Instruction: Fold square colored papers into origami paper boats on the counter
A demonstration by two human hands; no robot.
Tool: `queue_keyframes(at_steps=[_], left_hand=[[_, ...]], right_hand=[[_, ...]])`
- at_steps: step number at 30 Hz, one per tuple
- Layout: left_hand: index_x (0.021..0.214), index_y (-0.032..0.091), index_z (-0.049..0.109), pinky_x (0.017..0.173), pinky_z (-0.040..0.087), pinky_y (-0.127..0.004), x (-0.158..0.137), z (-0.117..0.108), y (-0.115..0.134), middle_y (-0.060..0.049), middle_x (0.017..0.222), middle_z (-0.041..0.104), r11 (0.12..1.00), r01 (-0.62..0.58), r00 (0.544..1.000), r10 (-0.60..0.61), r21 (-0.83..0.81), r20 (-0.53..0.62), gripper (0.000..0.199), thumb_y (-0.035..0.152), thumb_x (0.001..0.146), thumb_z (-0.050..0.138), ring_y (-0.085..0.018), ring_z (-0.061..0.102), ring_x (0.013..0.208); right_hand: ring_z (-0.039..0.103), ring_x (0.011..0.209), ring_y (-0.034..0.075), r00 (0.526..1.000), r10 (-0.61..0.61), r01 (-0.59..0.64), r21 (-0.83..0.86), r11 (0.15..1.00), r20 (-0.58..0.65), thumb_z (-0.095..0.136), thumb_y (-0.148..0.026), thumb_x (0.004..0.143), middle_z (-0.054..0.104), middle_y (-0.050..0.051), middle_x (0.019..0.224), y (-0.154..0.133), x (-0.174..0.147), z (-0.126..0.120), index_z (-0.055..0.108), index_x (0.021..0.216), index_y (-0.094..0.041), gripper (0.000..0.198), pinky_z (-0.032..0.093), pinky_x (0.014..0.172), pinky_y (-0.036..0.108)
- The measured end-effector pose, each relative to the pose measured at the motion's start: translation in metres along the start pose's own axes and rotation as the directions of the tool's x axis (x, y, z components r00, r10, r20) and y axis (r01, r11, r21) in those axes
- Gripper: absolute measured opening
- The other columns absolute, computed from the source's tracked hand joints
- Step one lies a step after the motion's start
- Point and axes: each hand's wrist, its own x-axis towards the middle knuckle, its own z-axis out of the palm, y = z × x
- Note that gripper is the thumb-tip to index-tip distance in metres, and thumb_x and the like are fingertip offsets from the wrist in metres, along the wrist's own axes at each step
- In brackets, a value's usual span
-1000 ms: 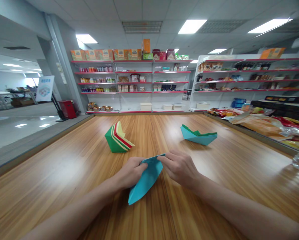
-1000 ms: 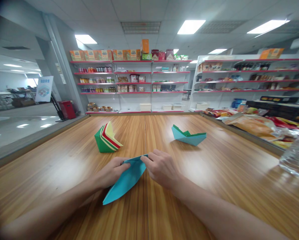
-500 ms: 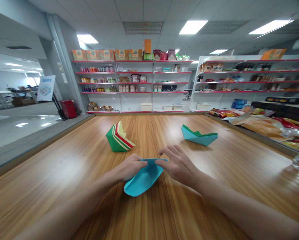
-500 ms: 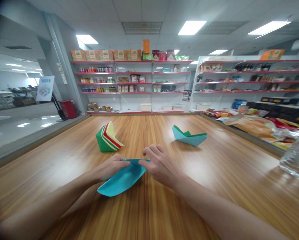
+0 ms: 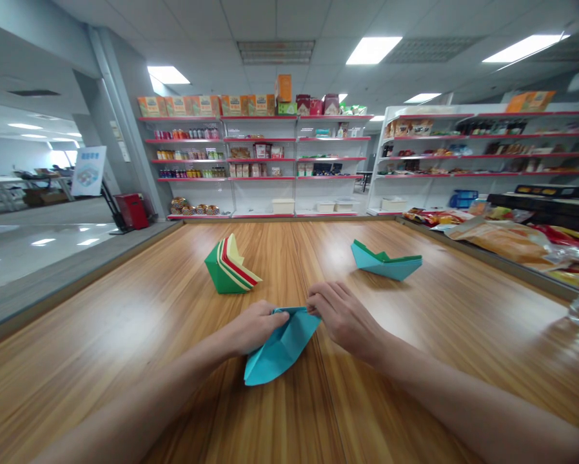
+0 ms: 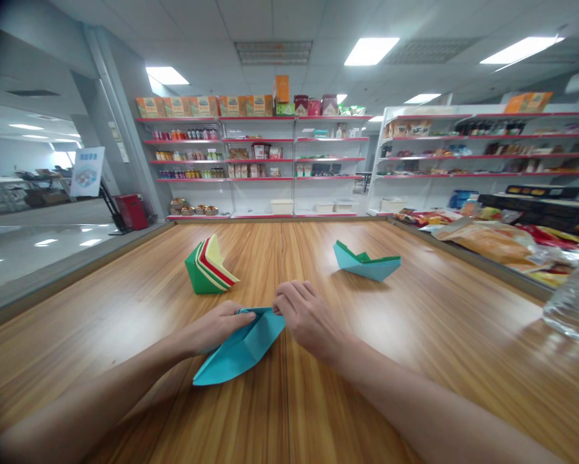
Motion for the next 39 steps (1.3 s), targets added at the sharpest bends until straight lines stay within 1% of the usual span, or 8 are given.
queue_keyframes(at_steps=[6, 8, 11, 15, 19, 25, 29, 39], left_hand=[[0.060, 0.018, 0.043, 0.049, 0.029, -0.024, 0.002, -0.003, -0.011, 0.003, 0.058, 0.039, 0.976, 0.060, 0.989, -0.086, -0.210, -0.117, 0.036, 0.048, 0.078, 0.046, -0.011, 0.036, 0.053], [0.060, 0.017, 0.045, 0.050, 0.030, -0.024, 0.004, -0.002, -0.015, 0.003, 0.058, 0.040, 0.974, 0.048, 0.986, -0.082, -0.223, -0.148, 0.035, 0.047, 0.077, 0.047, -0.011, 0.037, 0.053], [0.059, 0.016, 0.049, 0.050, 0.030, -0.024, 0.008, 0.004, -0.018, 0.003, 0.057, 0.042, 0.980, 0.003, 0.988, -0.034, -0.201, -0.150, 0.037, 0.046, 0.081, 0.045, -0.012, 0.037, 0.054], [0.068, 0.014, 0.057, 0.054, 0.033, -0.023, 0.010, 0.017, -0.019, 0.000, 0.065, 0.051, 0.988, -0.081, 0.969, 0.047, -0.132, -0.244, 0.039, 0.045, 0.086, 0.041, -0.014, 0.044, 0.062], [0.077, 0.013, 0.062, 0.059, 0.036, -0.024, 0.009, 0.022, -0.017, -0.002, 0.074, 0.057, 0.990, -0.106, 0.956, 0.075, -0.095, -0.282, 0.038, 0.042, 0.088, 0.040, -0.016, 0.048, 0.069], [0.083, 0.012, 0.063, 0.062, 0.040, -0.025, 0.009, 0.021, -0.016, -0.004, 0.078, 0.061, 0.977, -0.111, 0.964, 0.061, -0.182, -0.258, 0.041, 0.046, 0.088, 0.041, -0.019, 0.052, 0.072], [0.087, 0.012, 0.063, 0.067, 0.041, -0.026, 0.010, 0.027, -0.013, -0.004, 0.082, 0.061, 0.963, -0.147, 0.967, 0.091, -0.225, -0.240, 0.040, 0.046, 0.089, 0.043, -0.018, 0.052, 0.075], [0.079, 0.014, 0.057, 0.067, 0.041, -0.024, 0.010, 0.030, -0.010, -0.001, 0.078, 0.057, 0.925, -0.191, 0.971, 0.129, -0.328, -0.203, 0.036, 0.044, 0.090, 0.041, -0.014, 0.049, 0.071]], right_hand=[[0.051, 0.078, 0.018, 0.953, 0.190, -0.126, 0.263, 0.957, -0.236, 0.040, -0.005, 0.089, 0.056, 0.005, 0.082, 0.007, -0.008, 0.011, 0.047, 0.085, -0.019, 0.016, 0.042, 0.070, 0.032], [0.050, 0.078, 0.018, 0.964, 0.167, -0.114, 0.243, 0.963, -0.209, 0.040, -0.005, 0.087, 0.056, 0.005, 0.082, 0.008, -0.008, 0.010, 0.048, 0.086, -0.019, 0.017, 0.041, 0.071, 0.033], [0.048, 0.085, 0.021, 0.997, 0.047, -0.042, 0.091, 0.995, -0.053, 0.044, -0.004, 0.081, 0.058, 0.007, 0.089, 0.002, -0.006, 0.001, 0.054, 0.093, -0.018, 0.021, 0.039, 0.077, 0.038], [0.044, 0.102, 0.028, 0.995, -0.018, 0.023, -0.051, 0.998, 0.096, 0.054, -0.010, 0.071, 0.058, 0.009, 0.105, -0.018, 0.000, -0.012, 0.061, 0.093, -0.019, 0.024, 0.029, 0.094, 0.050], [0.043, 0.107, 0.029, 0.984, -0.051, 0.059, -0.045, 0.997, 0.170, 0.054, -0.019, 0.077, 0.059, 0.010, 0.108, -0.035, 0.003, -0.014, 0.059, 0.103, -0.018, 0.027, 0.019, 0.104, 0.054], [0.040, 0.116, 0.030, 0.990, -0.019, 0.020, -0.007, 1.000, 0.137, 0.057, -0.032, 0.083, 0.049, 0.012, 0.125, -0.040, 0.003, -0.008, 0.062, 0.098, -0.022, 0.018, 0.019, 0.104, 0.057], [0.029, 0.129, 0.033, 0.991, 0.030, -0.030, -0.001, 1.000, 0.128, 0.057, -0.023, 0.082, 0.037, 0.015, 0.139, -0.041, 0.001, -0.003, 0.064, 0.085, -0.020, 0.008, 0.018, 0.105, 0.059], [0.027, 0.132, 0.033, 0.998, 0.058, -0.058, -0.002, 0.998, -0.028, 0.054, -0.012, 0.081, 0.038, 0.015, 0.140, -0.042, -0.004, 0.000, 0.061, 0.084, -0.016, 0.009, 0.020, 0.107, 0.059]])
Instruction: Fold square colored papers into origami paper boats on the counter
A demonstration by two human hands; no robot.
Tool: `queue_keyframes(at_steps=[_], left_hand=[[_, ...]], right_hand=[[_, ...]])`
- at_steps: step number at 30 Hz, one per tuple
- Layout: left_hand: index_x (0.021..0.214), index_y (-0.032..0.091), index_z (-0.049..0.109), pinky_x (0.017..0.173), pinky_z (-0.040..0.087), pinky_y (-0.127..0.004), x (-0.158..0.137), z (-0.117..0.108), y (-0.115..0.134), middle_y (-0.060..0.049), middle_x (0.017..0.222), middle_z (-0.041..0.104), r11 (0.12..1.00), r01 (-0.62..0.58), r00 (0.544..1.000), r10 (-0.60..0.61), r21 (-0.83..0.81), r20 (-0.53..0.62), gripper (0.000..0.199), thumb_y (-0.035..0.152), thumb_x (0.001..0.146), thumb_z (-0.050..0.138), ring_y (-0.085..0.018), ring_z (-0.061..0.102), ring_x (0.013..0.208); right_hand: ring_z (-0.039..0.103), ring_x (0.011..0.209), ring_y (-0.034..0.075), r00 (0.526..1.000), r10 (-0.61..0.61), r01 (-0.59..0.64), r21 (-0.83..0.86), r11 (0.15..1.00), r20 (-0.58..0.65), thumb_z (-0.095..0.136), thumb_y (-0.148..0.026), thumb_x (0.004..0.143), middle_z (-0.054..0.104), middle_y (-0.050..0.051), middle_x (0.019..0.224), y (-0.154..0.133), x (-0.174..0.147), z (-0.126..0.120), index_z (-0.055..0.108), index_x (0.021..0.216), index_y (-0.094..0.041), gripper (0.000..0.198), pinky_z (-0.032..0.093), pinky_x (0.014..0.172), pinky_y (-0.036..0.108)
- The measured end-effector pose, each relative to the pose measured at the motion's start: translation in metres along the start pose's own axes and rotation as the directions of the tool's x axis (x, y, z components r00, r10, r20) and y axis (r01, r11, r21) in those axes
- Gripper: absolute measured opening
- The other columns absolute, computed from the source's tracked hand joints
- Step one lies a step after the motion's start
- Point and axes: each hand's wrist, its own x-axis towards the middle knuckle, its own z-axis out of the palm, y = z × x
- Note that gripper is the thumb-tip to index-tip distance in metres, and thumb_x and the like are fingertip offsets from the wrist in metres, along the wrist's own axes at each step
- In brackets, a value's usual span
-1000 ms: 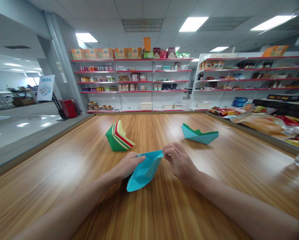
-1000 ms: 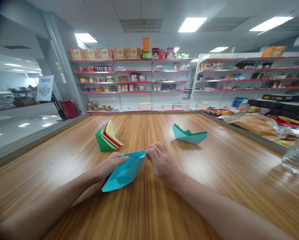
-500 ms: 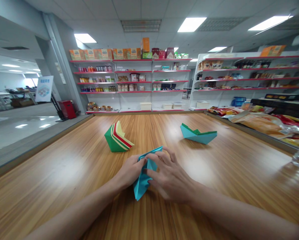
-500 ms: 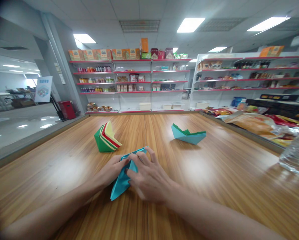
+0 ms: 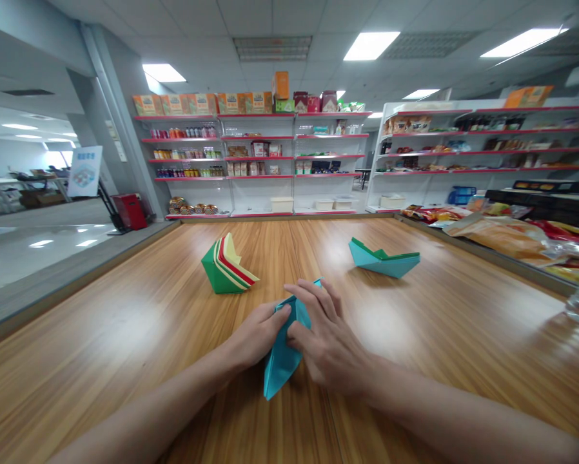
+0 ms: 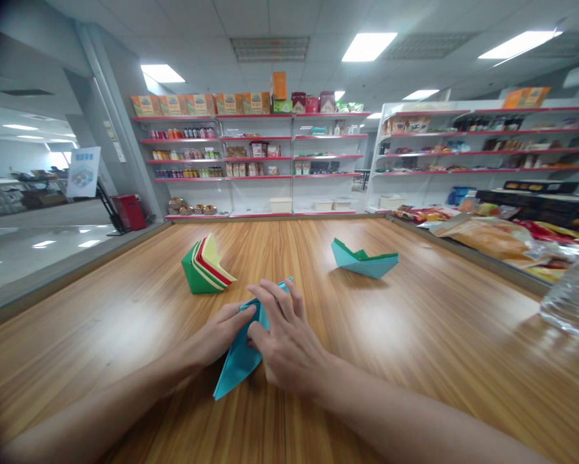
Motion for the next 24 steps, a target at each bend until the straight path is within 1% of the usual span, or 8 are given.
queue_keyframes(at_steps=[5, 9, 11, 13, 16, 19, 22, 24], left_hand=[[0.082, 0.014, 0.057, 0.066, 0.041, -0.024, -0.002, -0.001, 0.004, -0.002, 0.082, 0.057, 0.997, 0.019, 0.999, -0.017, -0.075, 0.027, 0.034, 0.045, 0.090, 0.042, -0.014, 0.048, 0.072], [0.083, 0.013, 0.059, 0.066, 0.042, -0.025, -0.002, -0.006, 0.002, -0.003, 0.080, 0.059, 0.988, 0.051, 0.998, -0.045, -0.145, 0.040, 0.037, 0.048, 0.087, 0.048, -0.015, 0.050, 0.070], [0.085, 0.012, 0.061, 0.068, 0.043, -0.027, 0.000, -0.011, -0.002, -0.005, 0.081, 0.062, 0.977, 0.067, 0.998, -0.064, -0.203, 0.022, 0.041, 0.051, 0.085, 0.051, -0.016, 0.053, 0.071], [0.090, 0.010, 0.063, 0.071, 0.044, -0.030, 0.002, -0.015, -0.007, -0.007, 0.085, 0.064, 0.961, 0.073, 0.996, -0.084, -0.268, -0.030, 0.044, 0.052, 0.082, 0.054, -0.019, 0.056, 0.075], [0.100, 0.009, 0.063, 0.075, 0.045, -0.032, 0.007, -0.020, -0.015, -0.010, 0.093, 0.067, 0.944, 0.036, 0.990, -0.078, -0.329, -0.115, 0.045, 0.049, 0.080, 0.058, -0.023, 0.060, 0.083], [0.104, 0.009, 0.062, 0.079, 0.045, -0.034, 0.009, -0.024, -0.017, -0.010, 0.096, 0.068, 0.940, 0.020, 0.984, -0.078, -0.341, -0.157, 0.045, 0.046, 0.081, 0.058, -0.024, 0.061, 0.087], [0.098, 0.009, 0.064, 0.076, 0.046, -0.033, 0.008, -0.025, -0.014, -0.009, 0.091, 0.069, 0.944, 0.038, 0.978, -0.103, -0.328, -0.183, 0.042, 0.046, 0.079, 0.059, -0.022, 0.061, 0.081], [0.093, 0.009, 0.064, 0.071, 0.046, -0.031, 0.007, -0.025, -0.012, -0.007, 0.085, 0.068, 0.949, 0.039, 0.973, -0.107, -0.311, -0.203, 0.040, 0.046, 0.079, 0.059, -0.020, 0.060, 0.075]], right_hand=[[0.030, 0.130, 0.034, 0.998, 0.025, -0.023, 0.027, 0.999, -0.066, 0.053, -0.012, 0.081, 0.039, 0.013, 0.139, -0.001, 0.001, -0.002, 0.060, 0.079, -0.017, 0.009, 0.024, 0.105, 0.060], [0.032, 0.129, 0.033, 0.989, 0.070, -0.064, 0.051, 0.997, -0.131, 0.051, -0.008, 0.080, 0.041, 0.012, 0.136, -0.001, 0.002, -0.004, 0.059, 0.077, -0.017, 0.013, 0.024, 0.105, 0.059], [0.034, 0.129, 0.033, 0.981, 0.097, -0.086, 0.073, 0.994, -0.166, 0.050, -0.006, 0.079, 0.043, 0.012, 0.134, 0.001, 0.001, -0.004, 0.057, 0.077, -0.017, 0.014, 0.024, 0.106, 0.058], [0.035, 0.128, 0.032, 0.979, 0.105, -0.089, 0.092, 0.992, -0.175, 0.049, -0.006, 0.080, 0.045, 0.012, 0.134, 0.004, 0.001, -0.003, 0.056, 0.079, -0.017, 0.013, 0.025, 0.106, 0.056], [0.036, 0.127, 0.030, 0.987, 0.067, -0.055, 0.089, 0.995, -0.144, 0.050, -0.007, 0.081, 0.048, 0.010, 0.133, 0.012, 0.001, -0.003, 0.055, 0.079, -0.018, 0.012, 0.025, 0.106, 0.055], [0.037, 0.125, 0.030, 0.996, 0.017, -0.013, 0.044, 0.999, -0.091, 0.052, -0.009, 0.081, 0.048, 0.007, 0.136, 0.017, 0.003, -0.006, 0.057, 0.079, -0.018, 0.010, 0.025, 0.105, 0.053], [0.040, 0.118, 0.030, 1.000, -0.002, 0.002, 0.009, 1.000, -0.011, 0.052, -0.014, 0.083, 0.049, 0.006, 0.136, 0.019, 0.005, -0.010, 0.059, 0.083, -0.017, 0.007, 0.027, 0.101, 0.052], [0.044, 0.111, 0.030, 0.999, 0.013, -0.013, 0.012, 1.000, 0.040, 0.052, -0.018, 0.084, 0.057, 0.006, 0.126, 0.020, 0.005, -0.012, 0.059, 0.082, -0.017, 0.008, 0.030, 0.095, 0.051]])
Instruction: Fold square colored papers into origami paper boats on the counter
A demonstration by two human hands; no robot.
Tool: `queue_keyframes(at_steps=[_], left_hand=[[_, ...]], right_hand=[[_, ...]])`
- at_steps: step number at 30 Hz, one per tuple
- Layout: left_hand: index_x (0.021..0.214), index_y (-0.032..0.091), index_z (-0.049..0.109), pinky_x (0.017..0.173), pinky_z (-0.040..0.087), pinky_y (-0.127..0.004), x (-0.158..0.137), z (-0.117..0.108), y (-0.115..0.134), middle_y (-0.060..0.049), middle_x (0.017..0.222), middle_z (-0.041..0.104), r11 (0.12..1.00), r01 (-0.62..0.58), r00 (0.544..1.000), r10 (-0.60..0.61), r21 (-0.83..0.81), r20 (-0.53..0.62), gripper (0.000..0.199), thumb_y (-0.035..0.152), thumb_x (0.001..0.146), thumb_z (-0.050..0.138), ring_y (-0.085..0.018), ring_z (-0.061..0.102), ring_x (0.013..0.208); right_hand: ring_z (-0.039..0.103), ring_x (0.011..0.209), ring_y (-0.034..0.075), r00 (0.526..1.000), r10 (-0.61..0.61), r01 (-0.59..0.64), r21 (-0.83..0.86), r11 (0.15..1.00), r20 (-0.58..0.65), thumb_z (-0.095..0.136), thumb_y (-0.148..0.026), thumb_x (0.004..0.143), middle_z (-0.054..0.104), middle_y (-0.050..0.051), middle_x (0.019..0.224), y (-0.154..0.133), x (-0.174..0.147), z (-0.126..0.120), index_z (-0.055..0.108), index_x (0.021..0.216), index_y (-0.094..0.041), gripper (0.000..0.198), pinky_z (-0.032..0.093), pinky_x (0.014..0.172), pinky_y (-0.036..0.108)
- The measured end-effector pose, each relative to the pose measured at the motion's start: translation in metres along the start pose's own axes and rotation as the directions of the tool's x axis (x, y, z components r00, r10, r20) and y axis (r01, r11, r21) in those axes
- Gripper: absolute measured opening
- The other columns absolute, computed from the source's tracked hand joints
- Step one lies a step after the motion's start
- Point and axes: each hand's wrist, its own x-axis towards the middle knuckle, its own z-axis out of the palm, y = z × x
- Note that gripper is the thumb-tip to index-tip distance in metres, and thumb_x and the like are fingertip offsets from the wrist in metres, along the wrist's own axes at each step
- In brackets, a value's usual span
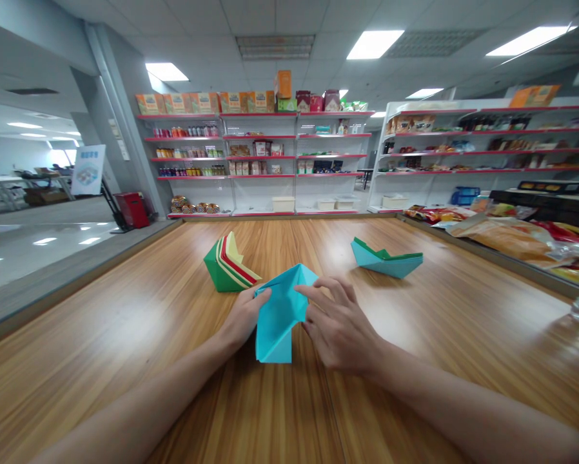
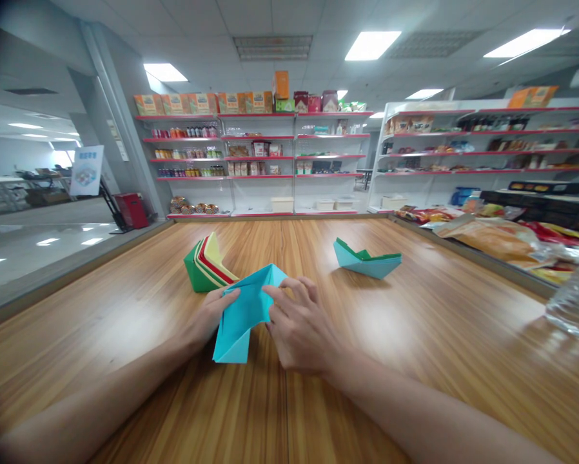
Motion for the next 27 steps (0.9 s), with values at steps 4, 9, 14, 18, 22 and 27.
queue_keyframes(at_steps=[4, 9, 14, 18, 22, 27], left_hand=[[0.085, 0.009, 0.063, 0.063, 0.044, -0.028, -0.003, 0.002, 0.004, -0.005, 0.075, 0.065, 0.999, -0.012, 0.999, 0.013, 0.037, -0.031, 0.038, 0.046, 0.078, 0.059, -0.017, 0.056, 0.064], [0.097, 0.010, 0.066, 0.067, 0.045, -0.028, -0.007, 0.006, 0.006, -0.006, 0.087, 0.068, 0.980, -0.076, 0.997, 0.076, 0.186, 0.004, 0.038, 0.044, 0.084, 0.053, -0.020, 0.059, 0.074], [0.115, 0.014, 0.062, 0.079, 0.045, -0.032, -0.012, 0.010, 0.005, -0.008, 0.106, 0.065, 0.891, -0.181, 0.983, 0.162, 0.416, 0.081, 0.041, 0.042, 0.089, 0.048, -0.023, 0.059, 0.091], [0.116, 0.020, 0.062, 0.081, 0.043, -0.033, -0.017, 0.017, 0.012, -0.006, 0.100, 0.064, 0.750, -0.301, 0.952, 0.201, 0.589, 0.230, 0.040, 0.045, 0.087, 0.051, -0.022, 0.057, 0.089], [0.123, 0.022, 0.056, 0.082, 0.043, -0.034, -0.019, 0.022, 0.013, -0.006, 0.102, 0.063, 0.726, -0.299, 0.953, 0.190, 0.620, 0.236, 0.041, 0.042, 0.089, 0.048, -0.022, 0.057, 0.090], [0.101, 0.019, 0.065, 0.077, 0.044, -0.032, -0.016, 0.024, 0.007, -0.005, 0.095, 0.067, 0.779, -0.168, 0.985, 0.113, 0.604, 0.128, 0.025, 0.023, 0.079, 0.054, -0.024, 0.059, 0.087]], right_hand=[[0.050, 0.092, 0.026, 0.993, 0.116, -0.117, 0.041, 0.992, 0.021, 0.047, -0.018, 0.083, 0.067, 0.008, 0.093, 0.003, -0.003, 0.004, 0.057, 0.075, -0.017, 0.013, 0.033, 0.083, 0.045], [0.057, 0.083, 0.023, 0.945, 0.327, -0.326, 0.078, 0.942, 0.000, 0.048, -0.020, 0.086, 0.068, 0.007, 0.085, 0.008, -0.005, 0.018, 0.063, 0.092, -0.016, 0.017, 0.035, 0.078, 0.038], [0.062, 0.067, 0.019, 0.806, 0.572, -0.592, 0.205, 0.780, 0.151, 0.049, -0.036, 0.089, 0.071, 0.004, 0.076, 0.013, -0.005, 0.025, 0.068, 0.081, -0.020, 0.026, 0.040, 0.064, 0.030], [0.064, 0.064, 0.017, 0.695, 0.682, -0.707, 0.392, 0.589, 0.228, 0.049, -0.038, 0.088, 0.071, 0.001, 0.071, 0.018, -0.006, 0.026, 0.067, 0.073, -0.021, 0.029, 0.042, 0.058, 0.026], [0.063, 0.059, 0.016, 0.659, 0.726, -0.707, 0.492, 0.508, 0.197, 0.049, -0.033, 0.087, 0.068, 0.001, 0.066, 0.018, -0.006, 0.027, 0.061, 0.071, -0.019, 0.025, 0.042, 0.054, 0.025], [0.058, 0.046, 0.013, 0.671, 0.700, -0.669, 0.604, 0.432, 0.243, 0.047, -0.033, 0.088, 0.056, -0.004, 0.051, 0.010, -0.004, 0.026, 0.050, 0.072, -0.021, 0.020, 0.040, 0.046, 0.023]])
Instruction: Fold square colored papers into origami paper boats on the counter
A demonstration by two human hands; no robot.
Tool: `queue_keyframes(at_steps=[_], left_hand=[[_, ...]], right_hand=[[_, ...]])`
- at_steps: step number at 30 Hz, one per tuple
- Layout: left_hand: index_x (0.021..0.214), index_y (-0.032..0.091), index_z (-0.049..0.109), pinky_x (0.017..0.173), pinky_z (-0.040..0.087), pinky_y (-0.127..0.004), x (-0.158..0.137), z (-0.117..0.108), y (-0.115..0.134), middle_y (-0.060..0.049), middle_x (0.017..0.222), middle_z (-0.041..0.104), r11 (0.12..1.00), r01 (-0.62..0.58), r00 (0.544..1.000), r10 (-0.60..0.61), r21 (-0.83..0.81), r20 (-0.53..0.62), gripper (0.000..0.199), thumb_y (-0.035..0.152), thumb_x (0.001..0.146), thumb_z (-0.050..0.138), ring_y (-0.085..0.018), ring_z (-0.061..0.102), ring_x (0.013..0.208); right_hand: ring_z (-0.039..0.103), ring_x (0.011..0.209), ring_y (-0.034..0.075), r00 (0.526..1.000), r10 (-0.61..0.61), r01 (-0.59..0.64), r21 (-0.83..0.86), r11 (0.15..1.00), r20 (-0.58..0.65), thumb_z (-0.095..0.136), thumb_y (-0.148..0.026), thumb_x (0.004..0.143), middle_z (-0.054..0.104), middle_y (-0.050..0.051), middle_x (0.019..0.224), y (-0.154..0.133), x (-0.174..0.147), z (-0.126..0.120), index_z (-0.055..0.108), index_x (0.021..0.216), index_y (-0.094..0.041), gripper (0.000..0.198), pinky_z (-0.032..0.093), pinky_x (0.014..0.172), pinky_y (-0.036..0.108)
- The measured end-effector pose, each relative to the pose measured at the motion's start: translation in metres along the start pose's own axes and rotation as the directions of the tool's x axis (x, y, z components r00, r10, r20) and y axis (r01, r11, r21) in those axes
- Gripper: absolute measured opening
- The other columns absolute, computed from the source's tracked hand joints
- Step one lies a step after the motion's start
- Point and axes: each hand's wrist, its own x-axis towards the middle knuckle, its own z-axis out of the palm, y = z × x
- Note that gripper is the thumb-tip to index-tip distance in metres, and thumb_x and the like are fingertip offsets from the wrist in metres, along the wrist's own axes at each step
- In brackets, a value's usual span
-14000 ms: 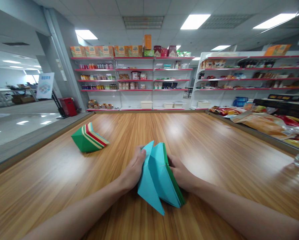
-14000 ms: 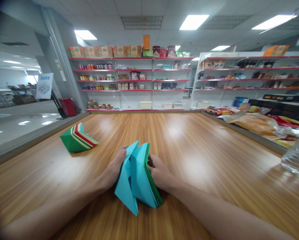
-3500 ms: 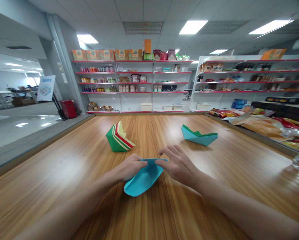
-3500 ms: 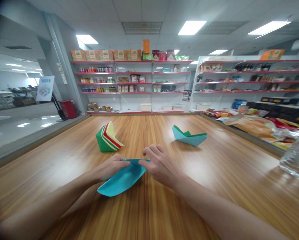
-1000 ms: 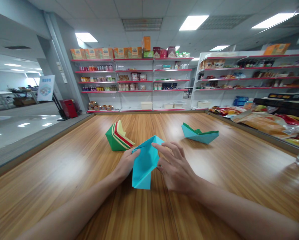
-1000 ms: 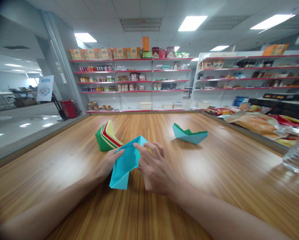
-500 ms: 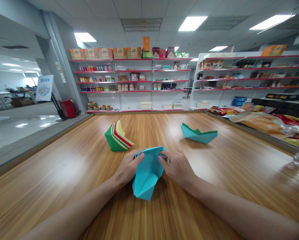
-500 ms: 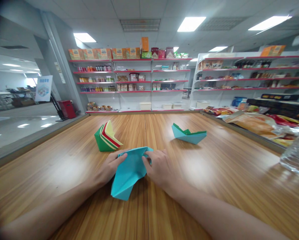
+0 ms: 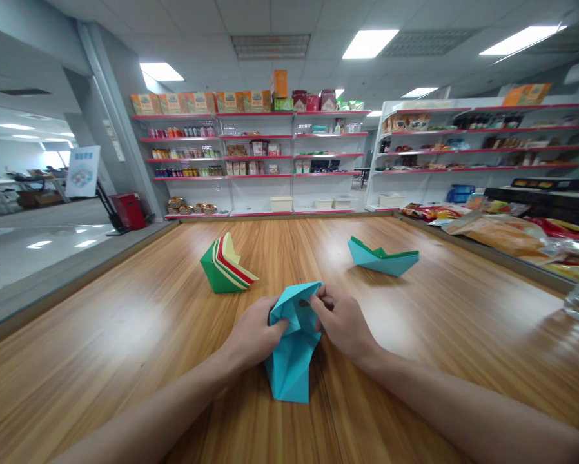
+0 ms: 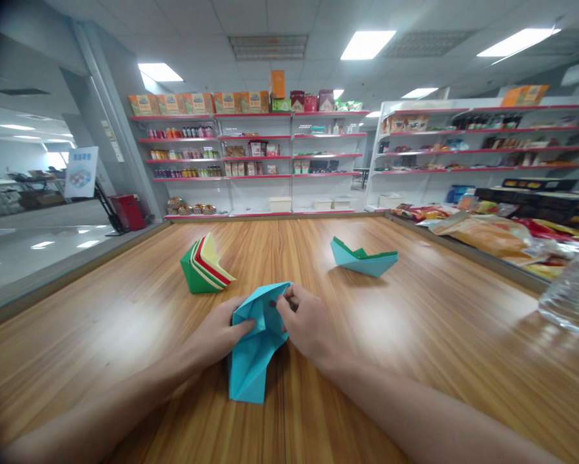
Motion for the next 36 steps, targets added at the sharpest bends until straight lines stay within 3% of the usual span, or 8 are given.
queue_keyframes(at_steps=[4, 7, 12, 21, 26, 29, 32, 36], left_hand=[[0.090, 0.018, 0.066, 0.074, 0.045, -0.031, 0.000, 0.001, 0.002, -0.004, 0.089, 0.068, 1.000, 0.008, 0.999, -0.008, -0.017, -0.037, 0.021, 0.016, 0.073, 0.054, -0.023, 0.061, 0.083], [0.095, 0.017, 0.066, 0.073, 0.046, -0.030, 0.000, 0.002, 0.005, -0.005, 0.092, 0.068, 1.000, 0.007, 1.000, -0.008, -0.027, -0.027, 0.024, 0.020, 0.072, 0.059, -0.024, 0.061, 0.085], [0.104, 0.015, 0.063, 0.069, 0.048, -0.032, 0.001, 0.002, 0.000, -0.008, 0.097, 0.068, 0.993, 0.074, 0.997, -0.073, -0.088, 0.024, 0.046, 0.043, 0.069, 0.071, -0.027, 0.062, 0.087], [0.112, 0.011, 0.055, 0.071, 0.049, -0.033, 0.004, -0.002, -0.004, -0.011, 0.102, 0.065, 0.940, 0.126, 0.983, -0.076, -0.318, 0.164, 0.069, 0.050, 0.060, 0.078, -0.027, 0.060, 0.090], [0.119, 0.011, 0.052, 0.076, 0.048, -0.033, 0.000, -0.004, 0.004, -0.013, 0.109, 0.062, 0.893, 0.085, 0.978, 0.010, -0.442, 0.206, 0.065, 0.059, 0.076, 0.062, -0.025, 0.060, 0.093], [0.118, 0.012, 0.054, 0.074, 0.049, -0.030, -0.002, -0.004, 0.008, -0.011, 0.102, 0.064, 0.851, 0.094, 0.970, 0.040, -0.517, 0.242, 0.059, 0.060, 0.083, 0.052, -0.022, 0.060, 0.087], [0.116, 0.012, 0.056, 0.066, 0.049, -0.028, -0.003, -0.003, 0.010, -0.010, 0.091, 0.065, 0.825, 0.108, 0.954, 0.070, -0.555, 0.290, 0.059, 0.061, 0.083, 0.051, -0.019, 0.061, 0.077], [0.118, 0.014, 0.053, 0.069, 0.050, -0.029, -0.004, 0.000, 0.011, -0.009, 0.090, 0.066, 0.779, 0.118, 0.955, 0.081, -0.615, 0.286, 0.061, 0.057, 0.076, 0.063, -0.020, 0.062, 0.078]], right_hand=[[0.059, 0.046, 0.014, 1.000, 0.008, -0.009, 0.091, 0.996, 0.007, 0.048, -0.030, 0.086, 0.056, -0.005, 0.050, -0.003, -0.001, 0.002, 0.048, 0.072, -0.021, 0.017, 0.042, 0.046, 0.022], [0.059, 0.044, 0.014, 0.998, 0.058, -0.056, 0.169, 0.984, -0.009, 0.047, -0.027, 0.084, 0.055, -0.005, 0.048, -0.001, 0.001, 0.002, 0.048, 0.070, -0.020, 0.016, 0.040, 0.043, 0.021], [0.053, 0.041, 0.011, 0.994, 0.081, -0.057, 0.275, 0.960, -0.077, 0.046, -0.021, 0.081, 0.053, -0.005, 0.045, 0.007, 0.005, 0.001, 0.047, 0.065, -0.019, 0.016, 0.035, 0.040, 0.019], [0.038, 0.034, 0.006, 0.985, 0.118, -0.034, 0.536, 0.843, -0.123, 0.050, -0.029, 0.080, 0.038, -0.009, 0.044, 0.006, 0.006, -0.001, 0.039, 0.061, -0.020, 0.024, 0.027, 0.033, 0.017], [0.051, 0.038, 0.010, 0.988, 0.076, -0.146, 0.643, 0.751, 0.135, 0.053, -0.049, 0.083, 0.052, -0.006, 0.051, -0.001, 0.002, -0.001, 0.048, 0.081, -0.019, 0.030, 0.029, 0.032, 0.016], [0.053, 0.042, 0.010, 0.954, -0.013, -0.167, 0.568, 0.806, 0.299, 0.060, -0.051, 0.079, 0.061, -0.001, 0.056, -0.009, -0.004, 0.001, 0.051, 0.095, -0.017, 0.039, 0.033, 0.036, 0.017], [0.053, 0.047, 0.010, 0.914, -0.050, -0.144, 0.436, 0.889, 0.403, 0.067, -0.051, 0.074, 0.060, 0.000, 0.056, -0.016, -0.008, 0.005, 0.057, 0.079, -0.015, 0.038, 0.038, 0.043, 0.019], [0.048, 0.045, 0.010, 0.906, -0.038, -0.125, 0.353, 0.927, 0.422, 0.061, -0.059, 0.074, 0.050, -0.003, 0.049, -0.017, -0.011, 0.010, 0.052, 0.059, -0.017, 0.046, 0.036, 0.041, 0.021]])
